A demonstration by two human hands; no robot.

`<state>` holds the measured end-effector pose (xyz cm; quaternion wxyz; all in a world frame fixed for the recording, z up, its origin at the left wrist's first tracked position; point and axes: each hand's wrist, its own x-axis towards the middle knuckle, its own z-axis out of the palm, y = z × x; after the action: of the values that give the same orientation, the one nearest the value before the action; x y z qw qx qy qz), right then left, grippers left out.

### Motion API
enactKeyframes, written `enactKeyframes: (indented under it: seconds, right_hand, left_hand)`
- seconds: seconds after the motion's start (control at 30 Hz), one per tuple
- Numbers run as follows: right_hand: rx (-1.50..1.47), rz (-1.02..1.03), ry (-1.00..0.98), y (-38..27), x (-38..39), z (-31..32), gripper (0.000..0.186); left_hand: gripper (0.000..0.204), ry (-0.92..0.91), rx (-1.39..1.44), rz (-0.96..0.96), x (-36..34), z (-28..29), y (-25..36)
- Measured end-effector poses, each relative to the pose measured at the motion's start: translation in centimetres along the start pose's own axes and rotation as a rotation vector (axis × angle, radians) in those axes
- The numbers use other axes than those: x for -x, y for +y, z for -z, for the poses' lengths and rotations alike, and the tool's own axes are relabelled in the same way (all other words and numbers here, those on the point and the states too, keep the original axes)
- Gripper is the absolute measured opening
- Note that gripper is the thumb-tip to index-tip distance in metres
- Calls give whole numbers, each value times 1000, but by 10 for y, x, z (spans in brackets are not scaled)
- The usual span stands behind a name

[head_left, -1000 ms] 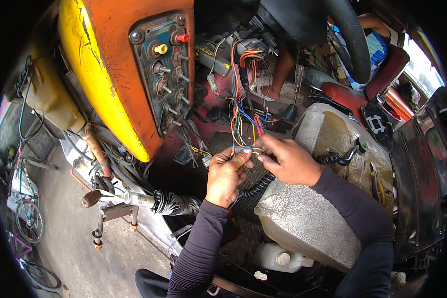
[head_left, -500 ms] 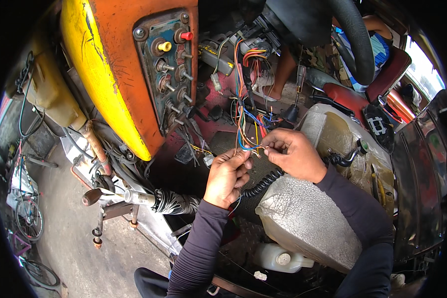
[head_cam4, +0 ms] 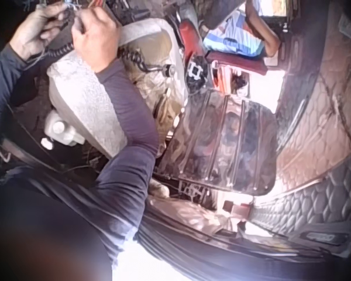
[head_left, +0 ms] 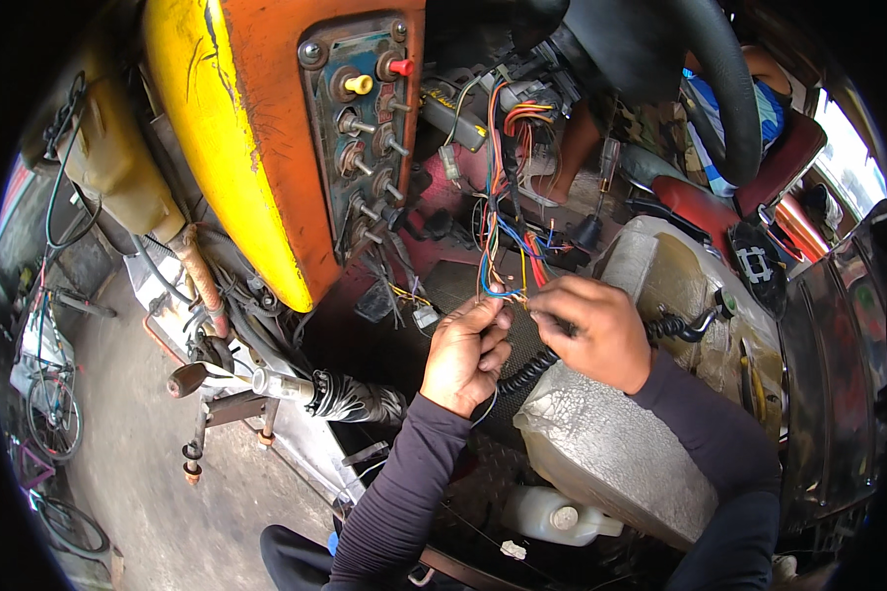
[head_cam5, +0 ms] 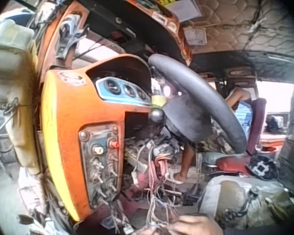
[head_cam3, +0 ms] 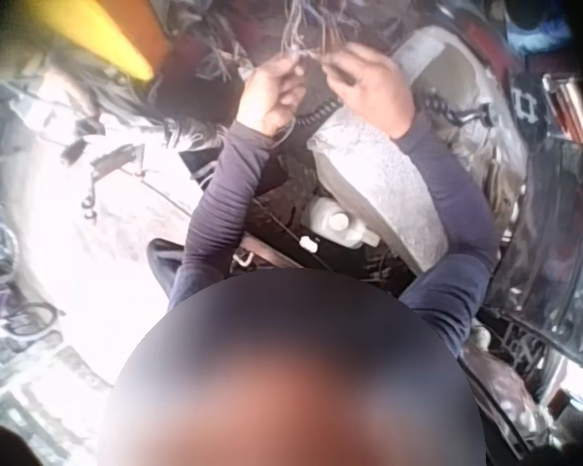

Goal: The person works on a bundle of exposed wires inside the cabin of a vehicle, stripping insulation and twisting wire ends together by hand. The hands repeatedly select individual wires, strip them, and join them to other wires in the harness.

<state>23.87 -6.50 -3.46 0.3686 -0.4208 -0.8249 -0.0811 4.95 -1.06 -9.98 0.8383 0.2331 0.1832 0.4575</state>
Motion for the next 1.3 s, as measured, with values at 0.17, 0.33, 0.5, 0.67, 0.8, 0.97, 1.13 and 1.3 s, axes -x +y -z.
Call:
enactKeyframes:
  seconds: [0.17, 0.33, 0.5, 0.67, 0.8, 0.97, 1.13, 1.3]
  right_hand:
    - [374, 298, -49, -9, 3, 3, 28]
    - [364, 329, -3, -10, 3, 1, 30]
    - [295, 250, 6, -10, 1, -1, 30]
    - [124, 92, 60, -10, 0, -3, 25]
    - [39, -56, 43, -9, 1, -6, 20]
    - [83, -11, 11, -7, 3, -7, 24]
    - [169, 174, -6, -5, 2, -4, 28]
    - [156, 254, 3, -1, 1, -3, 34]
  left_hand:
    - [12, 19, 25, 1, 2, -2, 1]
    - [12, 68, -17, -55, 5, -7, -3]
    - [11, 50, -21, -19, 7, -7, -5]
    - [10, -4, 33, 17, 7, -3, -4]
    - [12, -5, -13, 29, 10, -7, -3]
    - [15, 1, -46, 97, 10, -11, 1]
    - [18, -53, -87, 188, 8, -5, 14]
    - [14, -71, -104, 202, 9, -4, 20]
